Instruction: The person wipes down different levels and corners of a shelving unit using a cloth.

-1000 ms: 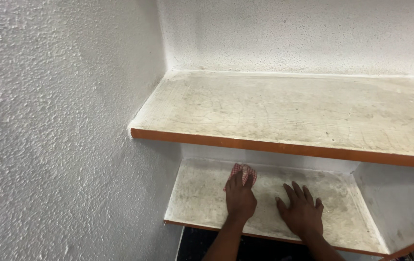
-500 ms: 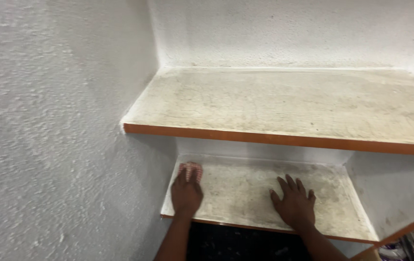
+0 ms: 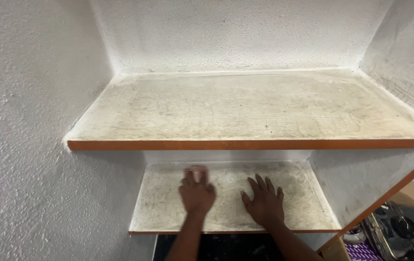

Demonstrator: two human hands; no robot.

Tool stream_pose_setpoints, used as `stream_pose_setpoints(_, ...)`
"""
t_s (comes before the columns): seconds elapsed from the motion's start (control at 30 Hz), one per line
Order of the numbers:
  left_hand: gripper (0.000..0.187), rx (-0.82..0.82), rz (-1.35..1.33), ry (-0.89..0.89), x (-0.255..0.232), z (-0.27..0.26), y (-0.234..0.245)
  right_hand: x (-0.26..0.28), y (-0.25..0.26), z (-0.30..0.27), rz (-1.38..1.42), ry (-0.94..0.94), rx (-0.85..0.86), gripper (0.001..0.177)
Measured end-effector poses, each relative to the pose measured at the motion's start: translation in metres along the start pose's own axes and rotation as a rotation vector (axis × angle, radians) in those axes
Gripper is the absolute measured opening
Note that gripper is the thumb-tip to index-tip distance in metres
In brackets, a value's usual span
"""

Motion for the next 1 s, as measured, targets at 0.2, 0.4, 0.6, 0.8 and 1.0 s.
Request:
stream_pose_setpoints(0.2, 0.067, -0.093, -0.345, -0.138, -0.059, -0.016, -0.003, -0.002, -0.002, 0.000, 0.018, 0.025, -0.050, 0.068)
stream_pose_setpoints(0.4, 0.047, -0.342, -0.291, -0.056, 0.052, -0.033, 0.027, -0.002, -0.003, 0.000, 0.028, 0.041, -0.122, 0.066)
stream_pose_setpoints(0.6, 0.051, -0.183, -0.122, -0.160, 0.116, -0.051, 0.049, -0.003, -0.007, 0.000, 0.042, 0.051, -0.153, 0.065)
stream_pose_setpoints(0.8, 0.058, -0.020, 0.068, -0.159, 0.114, -0.044, 0.035, -0.006, -0.012, 0.004, 0.057, 0.056, -0.186, 0.064)
stream_pose_setpoints(1.0, 0.058, -0.017, -0.012, -0.316, 0.110, -0.040, 0.026, -0.001, 0.001, -0.010, 0.214, 0.224, -0.473, 0.044)
Point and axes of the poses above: each hand's wrist, its own z-axis towards the middle knuckle, its own y-axis out of the back of the hand, x = y × z, the point moved 6 cm from there along z, towards the middle knuckle, and after that the axes turned 7 degrees about -x, right-handed, at the moved point
